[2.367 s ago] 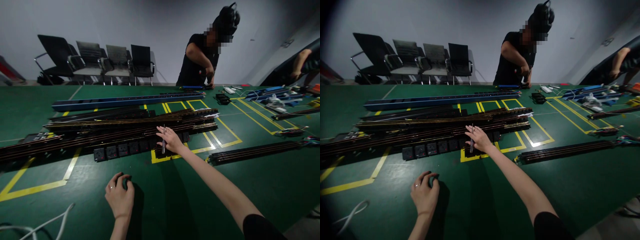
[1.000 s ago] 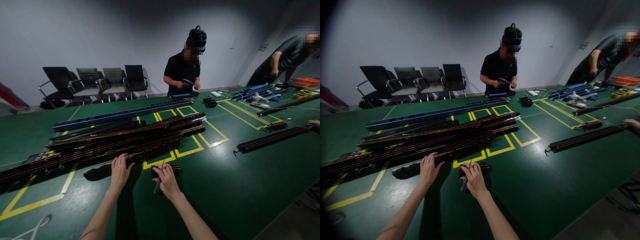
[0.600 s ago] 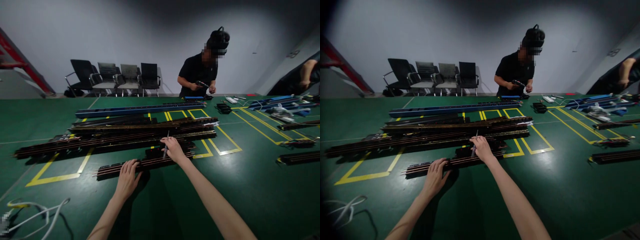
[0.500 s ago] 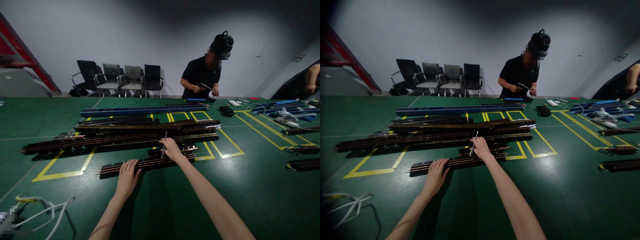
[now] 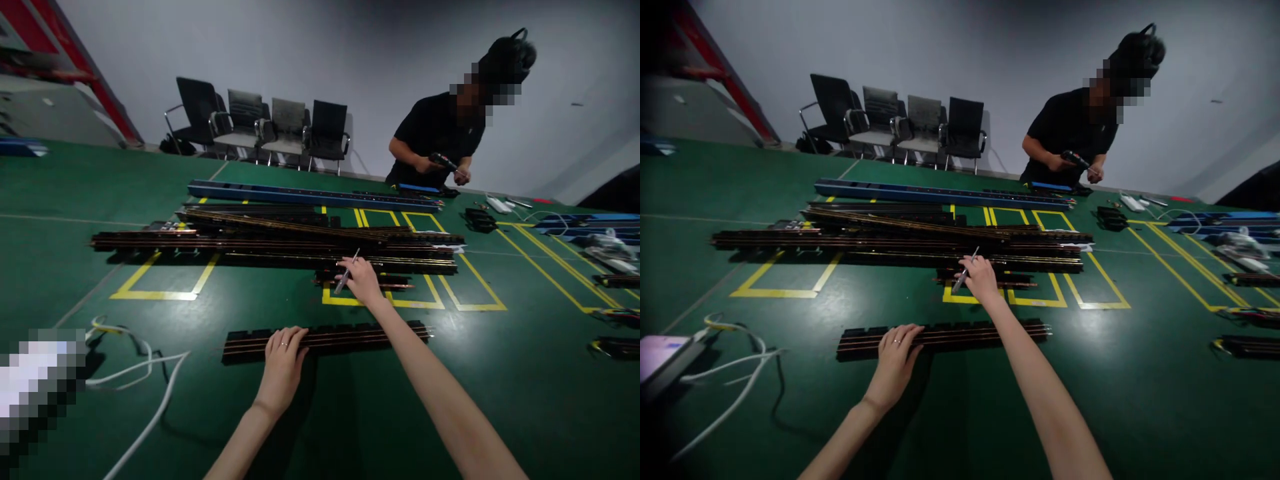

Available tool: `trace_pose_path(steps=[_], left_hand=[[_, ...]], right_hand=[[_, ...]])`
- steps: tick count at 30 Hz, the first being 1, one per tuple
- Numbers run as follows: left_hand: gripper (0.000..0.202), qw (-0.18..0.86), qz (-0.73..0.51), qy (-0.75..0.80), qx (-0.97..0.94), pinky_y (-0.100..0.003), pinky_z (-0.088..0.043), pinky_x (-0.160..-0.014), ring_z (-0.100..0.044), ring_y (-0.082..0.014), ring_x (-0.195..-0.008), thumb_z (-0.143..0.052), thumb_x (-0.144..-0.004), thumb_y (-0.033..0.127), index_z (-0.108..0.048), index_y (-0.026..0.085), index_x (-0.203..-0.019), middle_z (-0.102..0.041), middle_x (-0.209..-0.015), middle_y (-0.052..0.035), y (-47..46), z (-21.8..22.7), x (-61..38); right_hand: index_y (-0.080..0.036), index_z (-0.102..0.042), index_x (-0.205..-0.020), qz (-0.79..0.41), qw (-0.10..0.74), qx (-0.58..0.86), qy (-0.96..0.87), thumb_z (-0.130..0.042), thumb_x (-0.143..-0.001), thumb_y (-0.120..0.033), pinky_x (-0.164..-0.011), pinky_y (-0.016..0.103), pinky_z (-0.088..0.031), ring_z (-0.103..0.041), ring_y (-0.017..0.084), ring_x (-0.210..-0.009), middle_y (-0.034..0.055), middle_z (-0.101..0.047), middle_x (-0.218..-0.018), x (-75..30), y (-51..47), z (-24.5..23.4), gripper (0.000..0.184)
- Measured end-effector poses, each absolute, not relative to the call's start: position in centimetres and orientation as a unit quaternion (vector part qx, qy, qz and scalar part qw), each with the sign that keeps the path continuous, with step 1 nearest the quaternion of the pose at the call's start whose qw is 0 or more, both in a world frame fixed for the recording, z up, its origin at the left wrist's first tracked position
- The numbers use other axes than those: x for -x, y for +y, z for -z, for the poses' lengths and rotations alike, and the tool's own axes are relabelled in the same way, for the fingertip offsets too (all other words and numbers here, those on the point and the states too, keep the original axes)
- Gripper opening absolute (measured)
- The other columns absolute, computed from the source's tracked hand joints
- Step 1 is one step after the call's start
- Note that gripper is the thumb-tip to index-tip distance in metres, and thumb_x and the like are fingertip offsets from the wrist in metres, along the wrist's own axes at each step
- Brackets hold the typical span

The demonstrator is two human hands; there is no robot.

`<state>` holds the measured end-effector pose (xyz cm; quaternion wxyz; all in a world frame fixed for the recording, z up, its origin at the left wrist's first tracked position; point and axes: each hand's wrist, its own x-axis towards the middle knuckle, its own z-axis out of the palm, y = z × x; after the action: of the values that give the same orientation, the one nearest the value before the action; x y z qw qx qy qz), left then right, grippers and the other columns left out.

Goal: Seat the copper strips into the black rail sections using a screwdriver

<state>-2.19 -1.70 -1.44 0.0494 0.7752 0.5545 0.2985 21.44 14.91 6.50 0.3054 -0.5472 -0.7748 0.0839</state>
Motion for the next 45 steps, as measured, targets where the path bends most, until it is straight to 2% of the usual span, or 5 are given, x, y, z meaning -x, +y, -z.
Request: trace_pose_path(steps=[6,11,16,26,45], left_hand=[[0.051,0.087,-0.309,0.562,-0.762,-0.047,-0.032,-0.115,-0.05,-0.025,-0.129,-0.055,-0.091,0.016,-0.047,0.025,-0.14,-0.058,-0.137,-0.0063,-9.2,-0.9,-3.3],[0.054,0.077,-0.351,0.655,-0.664,-0.051,-0.033,-0.112,-0.05,-0.0284,-0.127,-0.067,-0.087,0.034,-0.046,0.026,-0.137,-0.057,-0.132,-0.0102,-12.3,-2.5,3.4],[0.072,0.262,-0.302,0.64,-0.656,-0.045,-0.044,-0.106,-0.052,-0.0266,-0.124,-0.07,-0.082,0.049,-0.039,0.027,-0.144,-0.052,-0.136,-0.0097,-11.1,-0.8,11.3],[0.042,0.225,-0.236,0.612,-0.72,-0.044,-0.042,-0.1,-0.053,-0.0258,-0.117,-0.068,-0.087,0.038,-0.056,0.026,-0.126,-0.059,-0.127,-0.0084,-9.2,-0.4,9.6],[0.045,0.17,-0.213,0.612,-0.742,-0.049,-0.042,-0.106,-0.052,-0.0273,-0.124,-0.068,-0.085,0.023,-0.052,0.024,-0.128,-0.057,-0.133,-0.0097,-9.7,-1.3,9.2]], right_hand=[[-0.018,-0.043,-0.144,-0.269,0.403,0.568,-0.665,-0.018,-0.106,-0.041,-0.076,0.025,-0.052,-0.065,0.012,-0.078,0.0056,-0.07,-0.094,-17.5,4.3,-5.9,0.051],[-0.015,-0.07,-0.1,-0.428,0.448,0.586,-0.522,-0.039,-0.101,-0.048,-0.064,0.019,-0.048,-0.059,0.008,-0.07,0.0036,-0.066,-0.078,-14.1,-4.8,-5.1,0.045],[-0.017,-0.065,-0.1,-0.518,0.343,0.53,-0.577,-0.056,-0.092,-0.037,-0.074,0.021,-0.053,-0.067,0.01,-0.077,0.0019,-0.07,-0.082,-10.1,-6.6,-5.3,0.023],[-0.018,-0.064,-0.081,-0.461,0.251,0.541,-0.658,-0.059,-0.091,-0.039,-0.07,0.019,-0.046,-0.063,0.01,-0.077,-0.0001,-0.068,-0.081,-9.6,-5.2,-5.6,0.024],[-0.017,-0.046,-0.057,-0.347,0.357,0.566,-0.658,-0.06,-0.091,-0.034,-0.056,0.021,-0.037,-0.044,0.006,-0.053,-0.0022,-0.048,-0.056,-13.5,-5.8,-4.0,0.041]])
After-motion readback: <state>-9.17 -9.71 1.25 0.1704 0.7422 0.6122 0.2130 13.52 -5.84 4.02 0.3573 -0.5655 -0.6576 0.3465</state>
